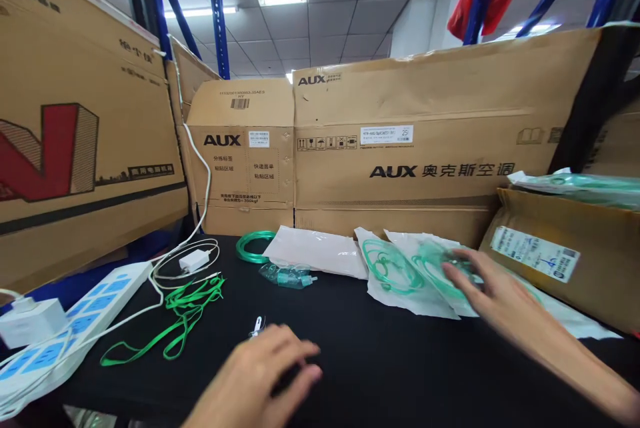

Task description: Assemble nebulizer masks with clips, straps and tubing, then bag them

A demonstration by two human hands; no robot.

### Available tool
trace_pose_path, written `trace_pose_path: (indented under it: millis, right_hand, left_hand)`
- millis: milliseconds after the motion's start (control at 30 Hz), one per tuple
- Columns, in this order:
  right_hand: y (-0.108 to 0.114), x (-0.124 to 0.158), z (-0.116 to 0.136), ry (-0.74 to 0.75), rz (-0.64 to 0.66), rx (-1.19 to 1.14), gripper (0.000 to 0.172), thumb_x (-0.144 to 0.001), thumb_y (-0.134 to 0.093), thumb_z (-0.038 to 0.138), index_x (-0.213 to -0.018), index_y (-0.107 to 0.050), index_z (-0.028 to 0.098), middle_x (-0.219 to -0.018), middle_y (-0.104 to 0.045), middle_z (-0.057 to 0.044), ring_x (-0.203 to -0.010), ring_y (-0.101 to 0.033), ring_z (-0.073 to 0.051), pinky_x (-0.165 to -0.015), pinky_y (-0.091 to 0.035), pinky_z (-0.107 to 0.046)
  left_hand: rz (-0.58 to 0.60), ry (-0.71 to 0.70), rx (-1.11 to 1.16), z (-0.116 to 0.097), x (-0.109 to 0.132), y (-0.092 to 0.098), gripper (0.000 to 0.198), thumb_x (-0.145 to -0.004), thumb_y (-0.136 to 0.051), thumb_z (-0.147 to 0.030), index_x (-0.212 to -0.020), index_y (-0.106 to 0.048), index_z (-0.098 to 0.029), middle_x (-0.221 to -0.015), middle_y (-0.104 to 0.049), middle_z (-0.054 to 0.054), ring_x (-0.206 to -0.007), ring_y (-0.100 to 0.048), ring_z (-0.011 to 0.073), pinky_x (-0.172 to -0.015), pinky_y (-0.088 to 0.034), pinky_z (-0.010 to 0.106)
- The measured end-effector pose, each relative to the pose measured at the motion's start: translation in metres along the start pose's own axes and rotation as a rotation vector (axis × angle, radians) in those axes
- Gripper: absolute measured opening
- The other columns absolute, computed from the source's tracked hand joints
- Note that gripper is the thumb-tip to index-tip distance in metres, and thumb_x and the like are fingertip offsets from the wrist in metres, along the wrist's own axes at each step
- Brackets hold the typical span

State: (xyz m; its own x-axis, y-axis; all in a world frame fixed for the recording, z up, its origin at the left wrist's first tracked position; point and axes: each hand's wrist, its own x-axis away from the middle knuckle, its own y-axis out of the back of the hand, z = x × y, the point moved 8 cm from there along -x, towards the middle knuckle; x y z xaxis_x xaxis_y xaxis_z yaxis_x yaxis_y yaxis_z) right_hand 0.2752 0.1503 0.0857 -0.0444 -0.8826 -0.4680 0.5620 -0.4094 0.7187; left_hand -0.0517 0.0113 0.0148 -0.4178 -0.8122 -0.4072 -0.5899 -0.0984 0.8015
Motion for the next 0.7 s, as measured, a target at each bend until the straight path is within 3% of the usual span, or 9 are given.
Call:
trace_pose_path:
  millis: [67, 100, 167, 267, 367, 500, 600, 700]
  right_hand:
    - [-0.016, 0.024, 0.034, 0.137, 0.124, -0.036, 0.051, -0.088, -0.051, 0.061, -0.118, -0.066, 0.023, -0.123, -0.071, -0.013, -0.114, -0.067, -0.036, -0.099, -0.052, -0.048]
    - [-0.027, 0.037, 0.050, 0.212, 0.210, -0.051, 0.051, -0.091, -0.049, 0.059, -0.123, -0.066, 0.023, -0.128, -0.069, -0.013, -0.119, -0.065, -0.035, -0.103, -0.050, -0.049]
    - [-0.048, 0.060, 0.072, 0.282, 0.358, -0.068, 0.051, -0.096, -0.047, 0.057, -0.130, -0.065, 0.024, -0.136, -0.066, -0.013, -0.128, -0.060, -0.034, -0.111, -0.045, -0.050]
    - [-0.071, 0.082, 0.089, 0.271, 0.502, -0.079, 0.052, -0.097, -0.049, 0.056, -0.139, -0.060, 0.027, -0.149, -0.056, -0.009, -0.140, -0.050, -0.033, -0.119, -0.036, -0.051]
    - [-0.079, 0.094, 0.104, 0.272, 0.557, -0.119, 0.051, -0.098, -0.049, 0.057, -0.142, -0.057, 0.032, -0.153, -0.051, -0.005, -0.142, -0.047, -0.031, -0.121, -0.036, -0.048]
    - [-0.082, 0.105, 0.121, 0.312, 0.611, -0.144, 0.034, -0.100, -0.050, 0.048, -0.127, -0.065, 0.034, -0.143, -0.059, -0.002, -0.130, -0.058, -0.027, -0.111, -0.047, -0.040]
    - [-0.083, 0.107, 0.123, 0.331, 0.604, -0.118, 0.027, -0.101, -0.049, 0.045, -0.115, -0.069, 0.032, -0.137, -0.063, -0.001, -0.126, -0.060, -0.027, -0.107, -0.050, -0.041]
    - [-0.087, 0.108, 0.120, 0.328, 0.609, -0.105, 0.031, -0.100, -0.050, 0.046, -0.121, -0.068, 0.033, -0.138, -0.062, -0.002, -0.132, -0.056, -0.028, -0.111, -0.047, -0.042]
  left_hand:
    - [-0.158, 0.158, -0.169, 0.034, 0.007, 0.034, 0.028, -0.101, -0.057, -0.037, -0.127, -0.066, -0.030, -0.117, -0.070, 0.004, -0.108, -0.070, 0.0242, -0.096, -0.057, 0.036]
    - [-0.181, 0.191, -0.224, 0.046, 0.012, 0.043, 0.032, -0.097, -0.063, -0.040, -0.128, -0.065, -0.032, -0.123, -0.068, 0.003, -0.111, -0.069, 0.0249, -0.097, -0.057, 0.035]
    - [-0.179, 0.241, -0.273, 0.067, 0.021, 0.050, 0.035, -0.093, -0.067, -0.044, -0.127, -0.065, -0.035, -0.127, -0.066, 0.002, -0.113, -0.069, 0.0249, -0.096, -0.057, 0.034]
    - [-0.113, 0.310, -0.249, 0.087, 0.029, 0.044, 0.025, -0.097, -0.061, -0.045, -0.119, -0.068, -0.033, -0.119, -0.068, 0.001, -0.109, -0.069, 0.0234, -0.094, -0.056, 0.033]
    - [-0.070, 0.306, -0.201, 0.089, 0.027, 0.036, 0.021, -0.103, -0.051, -0.043, -0.108, -0.069, -0.032, -0.112, -0.069, 0.001, -0.106, -0.068, 0.0219, -0.091, -0.054, 0.030]
    - [-0.041, 0.274, -0.188, 0.085, 0.019, 0.034, 0.022, -0.105, -0.049, -0.037, -0.102, -0.069, -0.031, -0.107, -0.069, 0.001, -0.102, -0.067, 0.0210, -0.089, -0.051, 0.029]
    - [-0.016, 0.247, -0.186, 0.083, 0.014, 0.034, 0.021, -0.104, -0.050, -0.034, -0.100, -0.070, -0.029, -0.104, -0.070, 0.001, -0.099, -0.067, 0.0207, -0.087, -0.051, 0.028]
    - [-0.010, 0.241, -0.185, 0.083, 0.012, 0.035, 0.021, -0.104, -0.051, -0.034, -0.103, -0.071, -0.031, -0.106, -0.072, -0.001, -0.101, -0.067, 0.0210, -0.089, -0.051, 0.029]
